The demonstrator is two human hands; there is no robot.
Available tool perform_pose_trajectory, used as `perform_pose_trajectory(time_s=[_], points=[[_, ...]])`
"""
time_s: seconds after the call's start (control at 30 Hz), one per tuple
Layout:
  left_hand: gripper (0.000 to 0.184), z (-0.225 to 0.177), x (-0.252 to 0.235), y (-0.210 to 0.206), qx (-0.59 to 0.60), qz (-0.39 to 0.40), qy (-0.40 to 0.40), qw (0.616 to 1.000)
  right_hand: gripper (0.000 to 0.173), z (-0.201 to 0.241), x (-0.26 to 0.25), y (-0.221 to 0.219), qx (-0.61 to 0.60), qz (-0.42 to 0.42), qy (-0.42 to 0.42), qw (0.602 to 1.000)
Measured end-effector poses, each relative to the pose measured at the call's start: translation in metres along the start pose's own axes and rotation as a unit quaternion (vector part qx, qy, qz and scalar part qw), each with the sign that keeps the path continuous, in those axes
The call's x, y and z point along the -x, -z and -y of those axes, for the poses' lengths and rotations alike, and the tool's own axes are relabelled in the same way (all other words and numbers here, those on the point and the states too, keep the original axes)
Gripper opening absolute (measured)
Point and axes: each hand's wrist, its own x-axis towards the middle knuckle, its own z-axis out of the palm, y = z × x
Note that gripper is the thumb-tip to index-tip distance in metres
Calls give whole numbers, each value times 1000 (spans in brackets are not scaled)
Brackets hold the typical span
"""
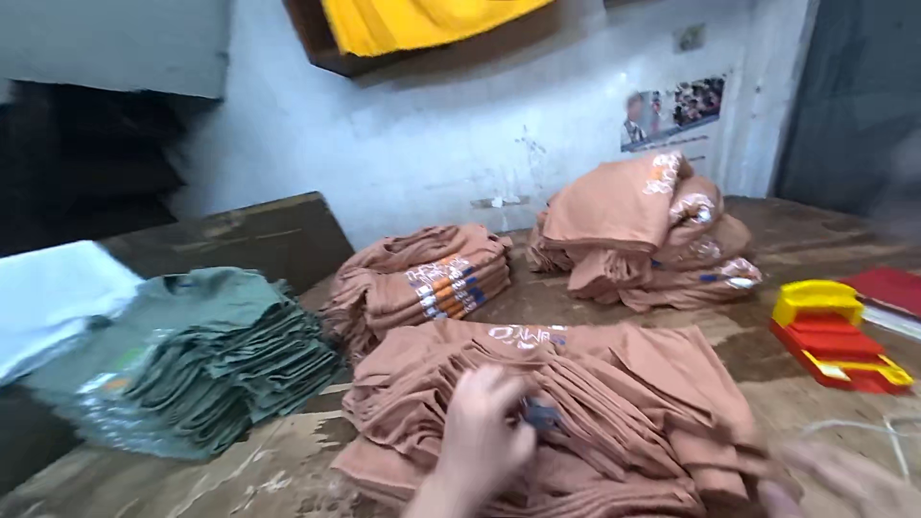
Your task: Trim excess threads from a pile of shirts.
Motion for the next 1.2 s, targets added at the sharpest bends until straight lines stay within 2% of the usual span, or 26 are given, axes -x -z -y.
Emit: perform_pose_trajectory(time_s=[0.03,0.1,0.17,0.23,0.3,0.33,0.37,0.4,0.47,0.53,0.63,0.7,0.77,0.83,0.93,1.0,1.03,1.1,1.13,1.2], points=[[16,20,-26,7,-14,45,66,997,40,2,-35,-1,-20,23,-24,999],[17,66,-78,9,-22,158,212,964,48,4,-98,-21,-51,84,-96,991],[19,122,-109,-12,-53,214,268,938,55,4,-150,-55,-69,181,-212,958],[25,172,-114,-34,-104,238,275,926,83,-1,-181,-91,-19,297,-302,906],[42,205,-104,-46,-136,267,333,894,112,-20,-179,-123,82,366,-342,862],[60,217,-96,-49,-140,285,382,868,114,-29,-170,-132,119,386,-360,841],[75,226,-88,-51,-132,301,424,844,103,-38,-159,-138,141,398,-374,826],[83,236,-82,-52,-101,304,451,833,90,-49,-149,-141,146,393,-383,823],[73,250,-75,-53,-7,273,472,838,78,-65,-136,-142,110,361,-370,849],[62,251,-72,-51,68,232,465,852,74,-69,-132,-141,72,336,-302,889],[49,233,-72,-35,105,134,391,904,62,-60,-130,-133,7,301,-215,929],[46,209,-73,3,208,56,292,932,57,-54,-128,-118,-98,223,-164,956],[42,193,-73,56,287,-17,222,932,57,-51,-135,-99,-210,130,-106,963],[37,180,-80,101,343,-85,229,907,52,-40,-153,-78,-230,77,-78,967],[36,141,-109,150,367,-118,330,862,41,16,-186,-52,-70,66,-85,992],[33,127,-125,164,407,-123,341,839,44,64,-203,-40,42,63,-122,990],[29,118,-127,169,454,-110,323,823,48,87,-206,-33,57,52,-139,987],[21,73,-121,174,569,-79,287,767,59,123,-199,-24,3,5,-143,990],[13,28,-117,174,596,-96,304,737,67,137,-188,-24,-54,-21,-123,991],[12,-41,-103,162,634,-108,334,689,82,155,-154,-36,-128,-31,-62,989]])
